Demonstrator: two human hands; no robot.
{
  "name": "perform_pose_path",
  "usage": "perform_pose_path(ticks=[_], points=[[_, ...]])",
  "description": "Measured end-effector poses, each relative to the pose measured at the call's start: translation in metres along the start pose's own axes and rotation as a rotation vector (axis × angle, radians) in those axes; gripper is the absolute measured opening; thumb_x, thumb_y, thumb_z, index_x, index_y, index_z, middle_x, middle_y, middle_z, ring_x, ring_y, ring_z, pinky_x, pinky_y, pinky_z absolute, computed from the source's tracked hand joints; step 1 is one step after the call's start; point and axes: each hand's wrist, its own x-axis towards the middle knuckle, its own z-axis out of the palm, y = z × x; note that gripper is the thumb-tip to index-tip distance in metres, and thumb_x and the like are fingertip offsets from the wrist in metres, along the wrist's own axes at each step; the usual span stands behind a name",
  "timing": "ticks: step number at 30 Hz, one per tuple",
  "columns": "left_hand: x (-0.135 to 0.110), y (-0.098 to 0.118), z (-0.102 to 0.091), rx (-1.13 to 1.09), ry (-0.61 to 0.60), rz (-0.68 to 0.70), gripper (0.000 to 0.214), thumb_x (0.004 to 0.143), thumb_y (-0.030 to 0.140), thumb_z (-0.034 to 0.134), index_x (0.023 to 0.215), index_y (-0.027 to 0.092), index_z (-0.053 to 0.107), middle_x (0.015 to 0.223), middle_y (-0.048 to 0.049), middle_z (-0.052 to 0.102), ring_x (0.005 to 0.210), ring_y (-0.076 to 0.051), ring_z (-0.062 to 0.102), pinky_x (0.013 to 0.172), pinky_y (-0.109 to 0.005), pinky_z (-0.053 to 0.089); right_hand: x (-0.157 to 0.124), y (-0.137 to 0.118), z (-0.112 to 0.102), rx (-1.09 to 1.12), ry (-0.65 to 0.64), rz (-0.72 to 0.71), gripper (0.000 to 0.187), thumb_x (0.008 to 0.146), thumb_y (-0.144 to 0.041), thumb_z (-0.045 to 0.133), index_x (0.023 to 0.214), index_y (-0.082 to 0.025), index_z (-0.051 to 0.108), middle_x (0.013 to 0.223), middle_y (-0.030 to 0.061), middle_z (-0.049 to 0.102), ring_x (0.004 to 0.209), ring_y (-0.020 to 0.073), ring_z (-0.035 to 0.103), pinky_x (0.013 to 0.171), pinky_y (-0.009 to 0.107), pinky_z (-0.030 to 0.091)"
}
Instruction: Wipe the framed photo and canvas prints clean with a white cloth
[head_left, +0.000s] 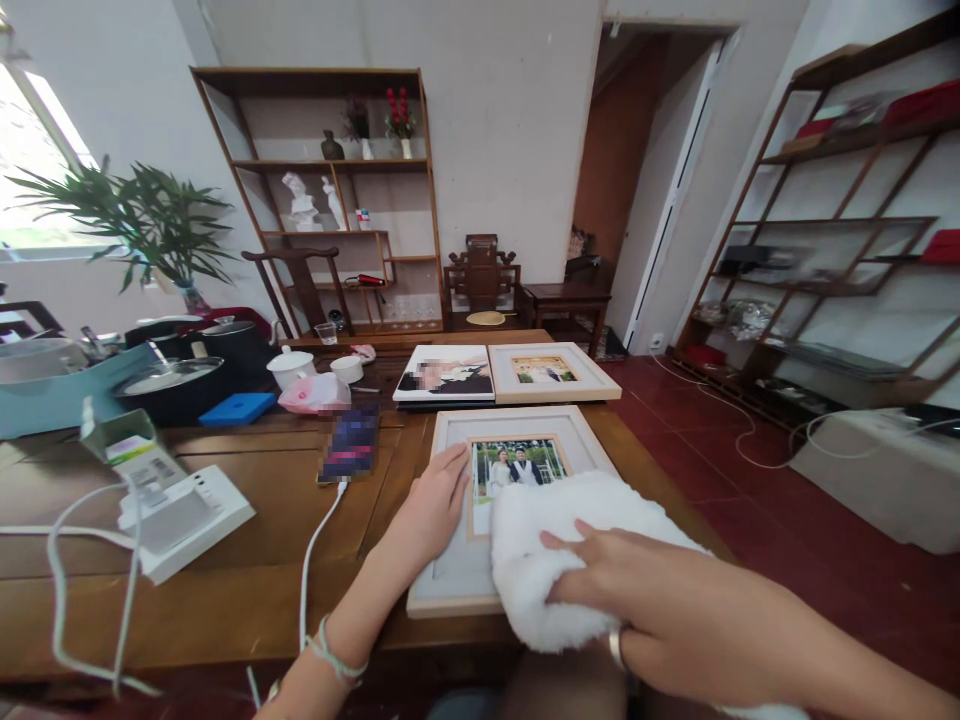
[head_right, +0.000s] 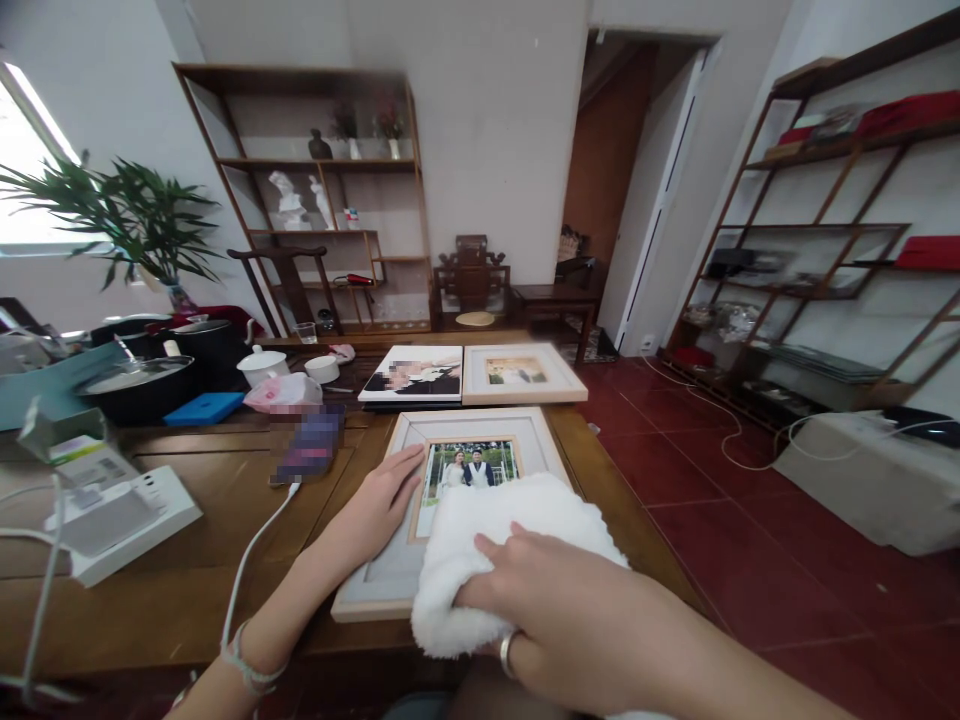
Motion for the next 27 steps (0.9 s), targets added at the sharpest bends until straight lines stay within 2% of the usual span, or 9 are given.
perform_pose_path(ticks=[3,5,8,11,14,16,18,21,27], points=[[0.000,-0.002,0.001,-0.001,0.008,0.014,0.039,0.089,0.023,0.034,0.124,0.013,0.048,0.132,-0.0125,0.048,0.123,-0.022,0.043,0.101,-0.042,0.037,0.011,0.007,0.011,-0.001,0.088,-0.080,0.049,0.059,-0.003,0.040,0.101,-0.020,0.060,0.123,0.0106,0.054,0.126,0.0209,0.034,0.103,0.039,0.025],[0.001,-0.002,0.001,0.000,0.009,0.017,0.039,0.089,0.023,0.034,0.125,0.014,0.048,0.132,-0.0122,0.048,0.122,-0.022,0.043,0.102,-0.041,0.037,0.024,0.022,0.018,-0.036,0.132,-0.111,0.052,0.060,-0.002,0.041,0.107,-0.019,0.057,0.130,0.0114,0.049,0.131,0.0185,0.024,0.107,0.039,0.019],[0.001,-0.002,0.000,0.005,-0.005,0.020,0.039,0.089,0.023,0.034,0.125,0.013,0.047,0.132,-0.0125,0.048,0.123,-0.022,0.043,0.102,-0.040,0.036,0.047,0.053,0.020,-0.149,0.233,-0.087,0.053,0.062,0.000,0.043,0.111,-0.017,0.056,0.138,0.0133,0.039,0.131,0.0204,0.024,0.108,0.039,0.019],[0.001,0.000,-0.002,0.002,-0.014,0.023,0.040,0.090,0.023,0.033,0.125,0.012,0.047,0.133,-0.0127,0.047,0.123,-0.022,0.042,0.102,-0.041,0.036,0.070,0.083,0.009,-0.312,0.359,-0.056,0.054,0.063,0.003,0.045,0.113,-0.014,0.055,0.143,0.0128,0.029,0.133,0.0240,0.018,0.108,0.043,0.019],[0.000,0.002,-0.003,-0.007,-0.009,0.014,0.040,0.089,0.023,0.034,0.125,0.013,0.047,0.132,-0.0126,0.047,0.123,-0.022,0.042,0.101,-0.042,0.037,0.090,0.101,-0.005,-0.465,0.430,-0.072,0.057,0.062,0.005,0.045,0.115,-0.012,0.054,0.144,0.0111,0.028,0.135,0.0254,0.006,0.109,0.048,0.009],[0.000,0.002,-0.003,-0.019,0.005,0.014,0.039,0.089,0.024,0.034,0.124,0.015,0.048,0.132,-0.0118,0.048,0.123,-0.022,0.043,0.101,-0.042,0.036,0.099,0.105,-0.008,-0.499,0.429,-0.076,0.058,0.061,0.005,0.045,0.115,-0.013,0.054,0.143,0.0105,0.030,0.135,0.0264,0.005,0.108,0.051,0.005],[0.000,0.001,-0.002,-0.039,0.019,0.021,0.038,0.089,0.024,0.035,0.124,0.016,0.049,0.132,-0.0111,0.049,0.122,-0.022,0.043,0.102,-0.042,0.036,0.102,0.102,-0.005,-0.464,0.376,-0.067,0.057,0.061,0.004,0.045,0.114,-0.014,0.056,0.141,0.0096,0.034,0.134,0.0278,0.009,0.106,0.054,0.008],[0.000,-0.002,0.000,-0.059,0.018,0.024,0.039,0.089,0.025,0.035,0.124,0.016,0.048,0.132,-0.0114,0.048,0.123,-0.022,0.043,0.102,-0.041,0.036,0.095,0.084,0.007,-0.385,0.292,-0.030,0.059,0.060,0.005,0.042,0.113,-0.014,0.056,0.139,0.0107,0.037,0.132,0.0306,0.019,0.103,0.054,0.019],[0.000,-0.001,0.000,-0.035,0.010,0.007,0.039,0.090,0.025,0.034,0.124,0.015,0.048,0.132,-0.0121,0.048,0.123,-0.022,0.042,0.102,-0.041,0.035,0.044,0.020,0.016,-0.252,0.150,-0.034,0.051,0.064,0.001,0.038,0.107,-0.016,0.059,0.130,0.0133,0.048,0.123,0.0306,0.037,0.097,0.048,0.034]])
